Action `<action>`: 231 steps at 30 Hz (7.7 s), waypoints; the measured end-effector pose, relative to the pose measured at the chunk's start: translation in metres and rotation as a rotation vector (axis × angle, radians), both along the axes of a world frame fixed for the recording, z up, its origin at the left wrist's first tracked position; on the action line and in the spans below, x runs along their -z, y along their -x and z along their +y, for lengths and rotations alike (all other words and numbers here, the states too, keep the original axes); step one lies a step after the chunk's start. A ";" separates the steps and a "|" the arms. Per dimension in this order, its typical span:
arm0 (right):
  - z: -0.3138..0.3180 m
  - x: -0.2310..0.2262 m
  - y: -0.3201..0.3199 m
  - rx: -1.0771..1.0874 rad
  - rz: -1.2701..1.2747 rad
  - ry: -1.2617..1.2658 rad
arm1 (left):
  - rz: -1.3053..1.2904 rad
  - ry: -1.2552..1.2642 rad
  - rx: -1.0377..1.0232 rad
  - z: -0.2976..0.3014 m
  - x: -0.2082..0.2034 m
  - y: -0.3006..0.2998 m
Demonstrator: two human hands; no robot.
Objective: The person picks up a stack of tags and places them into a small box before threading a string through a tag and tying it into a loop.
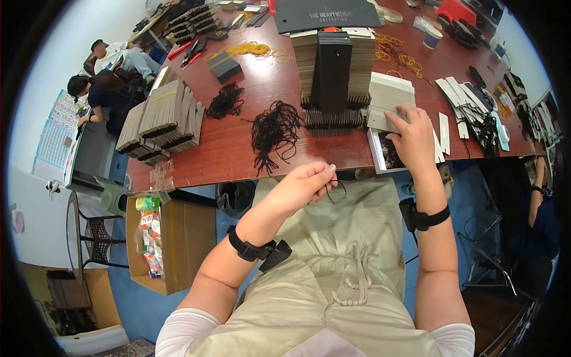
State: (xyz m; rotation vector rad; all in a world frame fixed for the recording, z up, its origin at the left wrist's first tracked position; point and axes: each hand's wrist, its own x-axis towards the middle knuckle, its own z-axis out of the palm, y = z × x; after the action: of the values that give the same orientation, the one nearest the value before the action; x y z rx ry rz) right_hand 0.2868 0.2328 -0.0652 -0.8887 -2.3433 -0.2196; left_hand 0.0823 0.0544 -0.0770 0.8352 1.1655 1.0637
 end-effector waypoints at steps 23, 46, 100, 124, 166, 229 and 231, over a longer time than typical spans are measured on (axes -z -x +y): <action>-0.053 -0.069 0.096 -0.633 1.065 0.706 | 0.154 -0.623 -0.242 0.007 -0.112 0.006; -0.056 -0.067 0.099 -0.615 1.093 0.758 | 0.376 -0.867 -0.475 0.041 -0.125 0.029; -0.073 -0.113 0.098 -0.808 1.312 1.443 | 0.276 -0.468 -0.302 0.004 -0.078 0.036; -0.085 -0.070 0.087 -0.694 0.838 1.470 | 0.489 -0.665 -0.453 0.006 -0.090 0.023; -0.081 -0.088 0.061 -1.251 1.211 1.500 | 0.888 -1.008 -0.215 0.007 -0.026 0.028; -0.098 0.010 0.105 -0.520 0.651 1.431 | -0.195 -0.187 -0.517 0.000 -0.010 0.034; -0.100 0.004 0.106 -0.550 0.593 1.550 | -0.181 -0.208 -0.503 0.001 -0.008 0.033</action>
State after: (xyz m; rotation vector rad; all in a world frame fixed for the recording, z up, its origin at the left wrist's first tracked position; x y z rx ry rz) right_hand 0.1812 0.1330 -0.0687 -0.6438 -1.7322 1.9666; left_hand 0.0496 0.0554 -0.0694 0.5970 1.1503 1.6615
